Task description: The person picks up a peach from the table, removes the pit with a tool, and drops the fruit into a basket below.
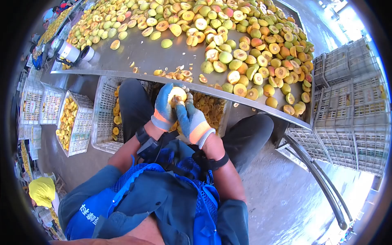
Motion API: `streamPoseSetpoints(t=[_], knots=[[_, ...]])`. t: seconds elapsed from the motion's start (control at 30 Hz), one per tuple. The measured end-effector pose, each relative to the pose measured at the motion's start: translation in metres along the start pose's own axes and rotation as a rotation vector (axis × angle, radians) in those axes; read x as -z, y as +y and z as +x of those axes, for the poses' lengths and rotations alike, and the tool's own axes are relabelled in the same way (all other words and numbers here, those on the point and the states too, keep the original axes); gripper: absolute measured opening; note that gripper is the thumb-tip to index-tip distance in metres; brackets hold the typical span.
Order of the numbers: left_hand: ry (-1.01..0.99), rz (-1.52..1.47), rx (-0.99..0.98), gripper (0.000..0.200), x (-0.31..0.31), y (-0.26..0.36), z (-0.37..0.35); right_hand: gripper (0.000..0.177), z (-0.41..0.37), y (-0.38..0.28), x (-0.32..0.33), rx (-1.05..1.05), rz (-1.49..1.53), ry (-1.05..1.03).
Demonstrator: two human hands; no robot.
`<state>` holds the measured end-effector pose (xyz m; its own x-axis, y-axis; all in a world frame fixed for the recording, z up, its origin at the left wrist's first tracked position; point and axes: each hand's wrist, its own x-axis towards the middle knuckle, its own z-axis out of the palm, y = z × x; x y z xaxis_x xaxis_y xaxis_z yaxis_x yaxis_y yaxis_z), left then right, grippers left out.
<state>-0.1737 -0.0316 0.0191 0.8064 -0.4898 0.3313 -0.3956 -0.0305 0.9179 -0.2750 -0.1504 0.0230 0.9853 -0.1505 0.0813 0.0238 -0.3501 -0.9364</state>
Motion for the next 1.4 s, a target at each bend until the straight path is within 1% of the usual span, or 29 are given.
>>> streamPoseSetpoints(t=[0.03, 0.07, 0.1, 0.17, 0.2, 0.27, 0.33, 0.37, 0.4, 0.43, 0.47, 0.53, 0.6, 0.63, 0.67, 0.73, 0.8, 0.83, 0.9, 0.93, 0.97, 1.03, 1.1, 1.13, 1.23, 1.33, 1.4], knots=[[-0.019, 0.021, -0.022, 0.026, 0.004, 0.0, 0.001, 0.034, 0.002, -0.012, 0.004, -0.167, 0.157, -0.062], [-0.024, 0.232, -0.113, 0.028, 0.009, 0.002, -0.001, 0.032, 0.004, -0.025, 0.008, -0.343, 0.303, -0.1], [-0.03, 0.125, -0.077, 0.027, 0.009, 0.008, -0.001, 0.029, 0.006, -0.03, 0.014, -0.48, 0.38, -0.158], [-0.039, -0.093, -0.01, 0.027, 0.005, 0.018, 0.001, 0.028, 0.008, -0.042, 0.022, -0.581, 0.486, -0.193], [0.0, 0.093, -0.161, 0.018, 0.006, 0.011, 0.0, 0.028, 0.008, -0.035, 0.019, -0.56, 0.485, -0.191], [-0.004, -0.347, 0.171, 0.02, 0.004, 0.011, 0.0, 0.027, 0.007, -0.011, 0.01, -0.519, 0.483, -0.187], [0.041, -0.542, 0.349, 0.019, 0.0, 0.004, 0.001, 0.026, 0.006, -0.011, 0.003, -0.45, 0.477, -0.149], [0.088, -0.517, 0.361, 0.015, -0.004, -0.009, 0.001, 0.025, 0.006, -0.009, 0.001, -0.415, 0.472, -0.131], [0.137, -0.493, 0.371, 0.015, -0.006, -0.017, 0.003, 0.028, 0.005, 0.01, -0.005, -0.25, 0.367, -0.105], [0.173, -0.554, 0.398, 0.014, -0.008, -0.011, 0.005, 0.031, 0.007, 0.016, -0.008, -0.092, 0.256, -0.063], [0.208, -0.614, 0.428, 0.016, -0.011, -0.004, 0.005, 0.033, 0.004, 0.021, -0.012, -0.114, 0.175, -0.023], [0.261, -0.716, 0.488, 0.02, -0.016, 0.004, 0.005, 0.039, 0.008, -0.018, -0.007, -0.251, 0.049, 0.057], [0.298, -0.796, 0.555, 0.025, -0.018, 0.006, 0.003, 0.039, 0.007, -0.014, -0.008, -0.208, 0.005, 0.075], [0.242, -0.58, 0.409, 0.028, -0.016, 0.003, 0.002, 0.039, 0.007, -0.014, -0.007, -0.187, -0.017, 0.085], [0.184, -0.366, 0.264, 0.031, -0.013, -0.003, -0.001, 0.038, 0.007, -0.014, -0.003, -0.263, 0.025, 0.001], [0.107, -0.325, 0.262, 0.034, -0.009, -0.006, -0.002, 0.038, 0.01, -0.021, 0.009, -0.414, 0.109, -0.169], [0.061, -0.663, 0.549, 0.035, -0.005, -0.01, 0.002, 0.035, 0.009, -0.018, 0.009, -0.508, 0.285, -0.182], [0.014, -0.651, 0.531, 0.036, -0.004, -0.011, 0.004, 0.033, 0.008, -0.017, 0.01, -0.555, 0.373, -0.189], [-0.07, -0.622, 0.483, 0.037, 0.0, -0.014, 0.01, 0.032, 0.004, -0.019, 0.014, -0.479, 0.53, -0.187], [-0.025, -0.61, 0.472, 0.038, -0.001, -0.01, 0.011, 0.032, 0.006, -0.03, 0.016, -0.432, 0.614, -0.199], [0.019, -0.596, 0.463, 0.039, -0.003, -0.006, 0.01, 0.035, 0.007, -0.044, 0.022, -0.614, 0.732, -0.208], [0.008, -0.621, 0.456, 0.039, 0.003, -0.006, 0.004, 0.039, 0.005, -0.045, 0.028, -0.631, 0.683, -0.299], [-0.012, -0.665, 0.461, 0.039, -0.001, -0.004, -0.003, 0.04, 0.002, -0.044, 0.028, -0.669, 0.693, -0.307], [0.039, -0.696, 0.507, 0.039, -0.003, -0.002, -0.005, 0.041, 0.001, -0.044, 0.027, -0.686, 0.698, -0.316], [0.008, -0.725, 0.509, 0.04, 0.0, 0.001, -0.007, 0.041, -0.002, -0.037, 0.03, -0.674, 0.773, -0.388], [0.041, -0.67, 0.47, 0.041, -0.004, -0.007, -0.01, 0.04, -0.002, -0.04, 0.033, -0.685, 0.801, -0.41], [0.0, -0.662, 0.471, 0.041, -0.004, -0.011, -0.012, 0.04, -0.003, -0.032, 0.033, -0.713, 0.857, -0.424]])
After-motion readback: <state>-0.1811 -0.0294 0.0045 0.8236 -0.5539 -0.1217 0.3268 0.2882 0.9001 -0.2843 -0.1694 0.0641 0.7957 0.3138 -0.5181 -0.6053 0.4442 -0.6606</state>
